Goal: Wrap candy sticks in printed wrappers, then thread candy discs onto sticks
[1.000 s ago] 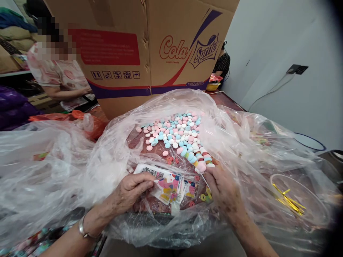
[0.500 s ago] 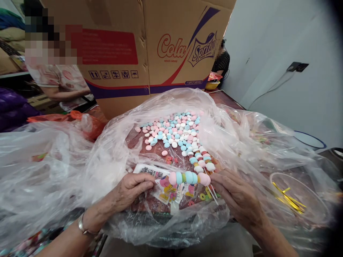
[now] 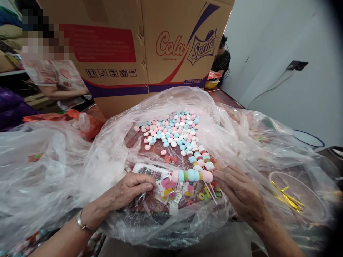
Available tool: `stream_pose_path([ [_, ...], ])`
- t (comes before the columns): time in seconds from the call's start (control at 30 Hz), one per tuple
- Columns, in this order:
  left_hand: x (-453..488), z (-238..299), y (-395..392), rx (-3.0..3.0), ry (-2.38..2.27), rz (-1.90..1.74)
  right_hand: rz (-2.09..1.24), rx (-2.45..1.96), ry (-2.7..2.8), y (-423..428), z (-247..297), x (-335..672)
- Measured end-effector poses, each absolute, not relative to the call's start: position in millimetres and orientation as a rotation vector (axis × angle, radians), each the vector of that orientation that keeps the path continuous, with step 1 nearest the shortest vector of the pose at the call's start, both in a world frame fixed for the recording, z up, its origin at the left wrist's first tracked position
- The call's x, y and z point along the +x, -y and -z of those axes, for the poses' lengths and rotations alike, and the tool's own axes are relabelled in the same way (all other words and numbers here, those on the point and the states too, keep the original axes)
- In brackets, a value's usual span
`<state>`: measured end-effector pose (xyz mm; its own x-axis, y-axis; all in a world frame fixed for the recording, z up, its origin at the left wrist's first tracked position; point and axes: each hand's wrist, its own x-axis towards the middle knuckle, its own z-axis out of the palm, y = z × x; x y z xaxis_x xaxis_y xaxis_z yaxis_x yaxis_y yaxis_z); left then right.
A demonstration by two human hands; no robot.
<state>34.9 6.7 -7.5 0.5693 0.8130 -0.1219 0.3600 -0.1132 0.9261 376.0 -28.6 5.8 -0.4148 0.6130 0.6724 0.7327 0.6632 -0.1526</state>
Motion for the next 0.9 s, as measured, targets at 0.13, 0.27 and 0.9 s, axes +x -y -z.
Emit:
stream_pose_path([
  [0.13, 34, 9, -6, 1.654, -0.989, -0.516, 0.201, -0.993, 2.221, 27, -7, 374],
  [0.27, 35, 7, -6, 1.619, -1.008, -0.519, 0.257, -0.947, 2.258, 26, -11, 371],
  [0.9, 29, 8, -19, 1.769, -0.959, -0.408, 0.277, -0.900, 2.294, 27, -11, 374],
])
